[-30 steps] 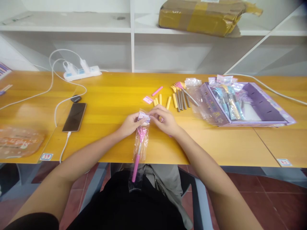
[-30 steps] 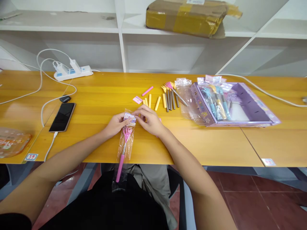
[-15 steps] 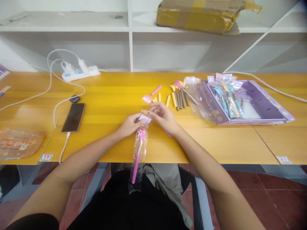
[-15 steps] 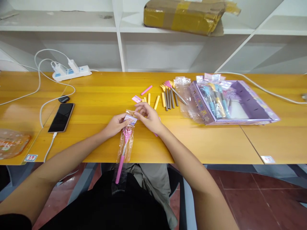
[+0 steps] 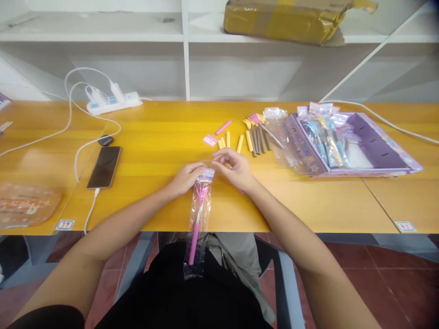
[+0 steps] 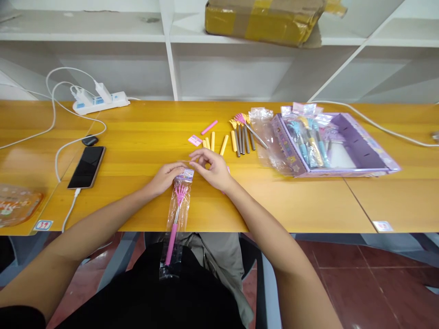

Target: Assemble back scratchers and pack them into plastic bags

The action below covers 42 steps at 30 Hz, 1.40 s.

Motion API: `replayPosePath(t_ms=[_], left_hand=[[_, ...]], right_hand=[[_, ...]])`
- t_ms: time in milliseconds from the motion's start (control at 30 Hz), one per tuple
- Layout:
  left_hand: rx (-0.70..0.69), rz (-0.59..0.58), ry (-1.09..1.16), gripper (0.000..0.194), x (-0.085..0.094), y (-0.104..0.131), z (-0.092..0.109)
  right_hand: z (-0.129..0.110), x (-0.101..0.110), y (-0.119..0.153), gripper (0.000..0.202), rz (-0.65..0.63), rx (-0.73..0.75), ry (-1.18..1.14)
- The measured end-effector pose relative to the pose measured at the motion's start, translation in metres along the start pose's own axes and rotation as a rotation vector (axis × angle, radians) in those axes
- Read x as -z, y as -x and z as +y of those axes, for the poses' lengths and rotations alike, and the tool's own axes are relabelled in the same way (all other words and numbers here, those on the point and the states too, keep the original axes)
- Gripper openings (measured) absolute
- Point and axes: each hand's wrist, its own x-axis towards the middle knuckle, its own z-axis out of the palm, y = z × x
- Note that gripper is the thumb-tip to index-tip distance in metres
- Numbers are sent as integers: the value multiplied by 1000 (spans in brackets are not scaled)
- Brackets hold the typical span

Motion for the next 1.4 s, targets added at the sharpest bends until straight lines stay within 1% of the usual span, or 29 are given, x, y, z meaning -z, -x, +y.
replayPosePath(t_ms=[100, 200, 267, 333, 400, 467, 567, 700, 833, 933, 1033, 1100, 1233, 1400], left_hand=[[7, -30, -8, 37, 1, 1, -2], [16, -47, -41, 32, 2, 0, -7], [19, -50, -9, 33, 2, -1, -9], [35, -61, 28, 35, 3, -2, -9], [51, -76, 43, 35, 3, -3, -7], [53, -87, 48, 36, 4, -3, -6], [32, -83, 64, 36, 4, -3, -5], [37, -101, 95, 43, 3, -3, -3], [41, -92, 114, 45, 4, -4, -3], [6, -92, 110, 46, 5, -5, -5], [-26, -95, 86, 44, 5, -5, -8], [-34, -99, 91, 43, 5, -5, -9], [-27, -125, 114, 41, 4, -3, -8], [-18, -153, 127, 39, 3, -2, -8]], right_hand=[[1, 1, -1, 19, 33, 2, 7], [0, 2, 0, 17, 69, -4, -18], [-2, 3, 0, 19, 62, -10, -38], [-3, 4, 1, 22, 10, -25, -48], [-5, 4, 2, 25, -70, -34, -37], [-6, 5, 1, 24, -133, -22, 3], [-7, 8, 0, 19, -159, 21, 89], [-9, 11, 0, 17, -181, 77, 187], [-5, 9, 0, 20, -216, 86, 204], [-1, 5, 0, 21, -197, 109, 203], [1, 4, -1, 26, -140, 135, 239], [3, 4, -1, 31, -143, 88, 237], [6, 4, 2, 37, -240, -76, 170], [8, 4, 4, 40, -278, -107, 112]])
